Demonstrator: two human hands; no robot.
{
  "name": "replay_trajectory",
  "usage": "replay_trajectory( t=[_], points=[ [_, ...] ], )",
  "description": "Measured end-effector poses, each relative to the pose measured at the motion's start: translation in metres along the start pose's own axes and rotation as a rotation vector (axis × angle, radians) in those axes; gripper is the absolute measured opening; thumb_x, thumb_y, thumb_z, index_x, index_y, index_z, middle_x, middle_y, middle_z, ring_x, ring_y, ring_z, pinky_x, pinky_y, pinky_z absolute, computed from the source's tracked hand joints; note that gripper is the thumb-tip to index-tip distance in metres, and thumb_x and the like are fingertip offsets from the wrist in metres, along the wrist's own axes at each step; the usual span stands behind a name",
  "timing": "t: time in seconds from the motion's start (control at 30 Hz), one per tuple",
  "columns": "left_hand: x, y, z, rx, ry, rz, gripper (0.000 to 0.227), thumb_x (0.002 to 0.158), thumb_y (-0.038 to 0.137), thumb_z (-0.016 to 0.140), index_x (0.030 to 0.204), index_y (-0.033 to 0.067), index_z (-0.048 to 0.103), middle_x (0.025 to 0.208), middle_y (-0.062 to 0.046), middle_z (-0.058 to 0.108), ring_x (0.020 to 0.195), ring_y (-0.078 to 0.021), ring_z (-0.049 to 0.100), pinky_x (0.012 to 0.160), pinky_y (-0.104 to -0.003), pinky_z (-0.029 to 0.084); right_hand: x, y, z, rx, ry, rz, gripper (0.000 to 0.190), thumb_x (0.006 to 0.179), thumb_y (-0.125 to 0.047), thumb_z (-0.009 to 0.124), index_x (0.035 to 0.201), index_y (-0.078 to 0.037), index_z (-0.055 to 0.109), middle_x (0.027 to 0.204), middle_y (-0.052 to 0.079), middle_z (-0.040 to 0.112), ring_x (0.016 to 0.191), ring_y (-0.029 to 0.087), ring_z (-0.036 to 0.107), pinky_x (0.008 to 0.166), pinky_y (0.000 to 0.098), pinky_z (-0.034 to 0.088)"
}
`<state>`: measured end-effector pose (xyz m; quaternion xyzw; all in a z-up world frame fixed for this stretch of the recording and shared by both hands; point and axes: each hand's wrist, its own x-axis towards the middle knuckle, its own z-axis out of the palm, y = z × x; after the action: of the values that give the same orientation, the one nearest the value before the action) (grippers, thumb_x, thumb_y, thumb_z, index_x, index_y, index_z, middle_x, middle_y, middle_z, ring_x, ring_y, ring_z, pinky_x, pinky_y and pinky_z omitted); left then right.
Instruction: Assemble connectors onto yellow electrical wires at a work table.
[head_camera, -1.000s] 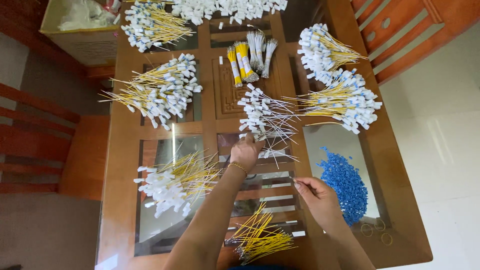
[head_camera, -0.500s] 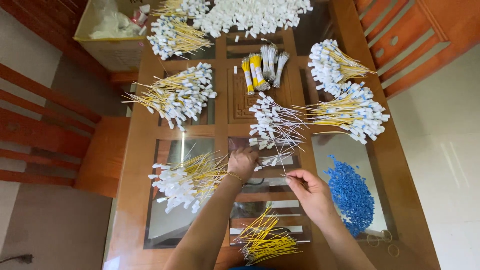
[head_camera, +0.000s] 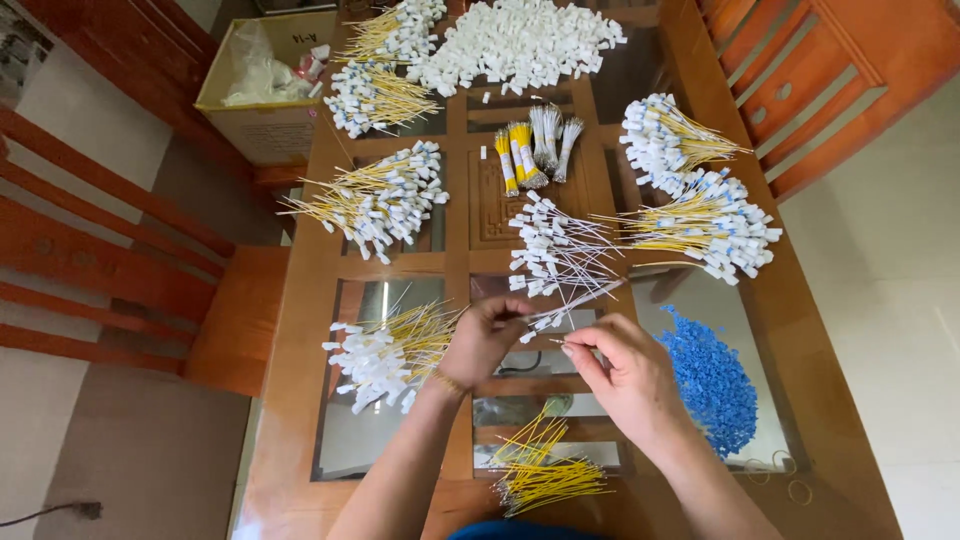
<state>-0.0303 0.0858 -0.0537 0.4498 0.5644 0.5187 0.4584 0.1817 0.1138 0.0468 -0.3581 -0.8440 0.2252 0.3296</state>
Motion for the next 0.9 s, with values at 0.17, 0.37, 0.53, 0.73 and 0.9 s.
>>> replay_trajectory(
  t=[0.17, 0.37, 0.53, 0.73, 0.9],
  points=[
    [-0.052, 0.059, -0.001, -0.267, -0.036, -0.106, 0.022, 0.094, -0.001, 0.068, 0.115, -0.0022, 0.07, 0.097, -0.012, 0.072, 0.088, -0.0167, 0.071, 0.078, -0.032, 0.065, -0.001, 0.002, 0.004, -0.173, 0.071, -0.269, 0.002, 0.091, -0.019, 0.072, 0.09, -0.019, 0.073, 0.098, 0.001, 0.069, 0.084, 0.024, 0.069, 0.069, 0.033, 0.058],
    [-0.076, 0.056, -0.003, -0.693, -0.036, -0.119, 0.022, 0.1, 0.0, 0.062, 0.121, -0.0063, 0.066, 0.098, -0.012, 0.068, 0.079, -0.0158, 0.066, 0.071, -0.027, 0.06, 0.001, -0.039, -0.015, -0.224, -0.016, -0.225, 0.007, 0.084, -0.012, 0.076, 0.09, -0.015, 0.073, 0.092, -0.005, 0.066, 0.071, 0.012, 0.062, 0.059, 0.0282, 0.049],
    [-0.081, 0.056, 0.0, -0.76, 0.002, -0.142, 0.023, 0.099, 0.002, 0.064, 0.12, -0.0062, 0.065, 0.095, -0.012, 0.068, 0.074, -0.0166, 0.068, 0.067, -0.027, 0.06, 0.001, -0.042, -0.017, -0.24, -0.058, -0.224, 0.006, 0.083, -0.014, 0.077, 0.085, -0.016, 0.072, 0.079, -0.006, 0.063, 0.063, 0.011, 0.058, 0.054, 0.0277, 0.046],
    [-0.082, 0.057, 0.004, -0.76, -0.016, -0.157, 0.021, 0.098, 0.003, 0.066, 0.117, -0.0067, 0.065, 0.092, -0.014, 0.069, 0.071, -0.0179, 0.069, 0.066, -0.028, 0.06, -0.001, -0.042, -0.018, -0.17, -0.098, -0.222, 0.007, 0.081, -0.012, 0.077, 0.082, -0.015, 0.071, 0.076, -0.006, 0.062, 0.058, 0.01, 0.056, 0.051, 0.0275, 0.044],
    [-0.08, 0.058, 0.008, -0.766, 0.044, -0.215, 0.017, 0.096, 0.004, 0.068, 0.11, -0.0066, 0.067, 0.092, -0.013, 0.069, 0.072, -0.0172, 0.068, 0.065, -0.028, 0.062, -0.005, -0.038, -0.016, 0.141, -0.188, 0.0, 0.008, 0.084, -0.008, 0.075, 0.092, -0.01, 0.074, 0.081, -0.004, 0.066, 0.055, 0.008, 0.053, 0.047, 0.0249, 0.041]
  ],
)
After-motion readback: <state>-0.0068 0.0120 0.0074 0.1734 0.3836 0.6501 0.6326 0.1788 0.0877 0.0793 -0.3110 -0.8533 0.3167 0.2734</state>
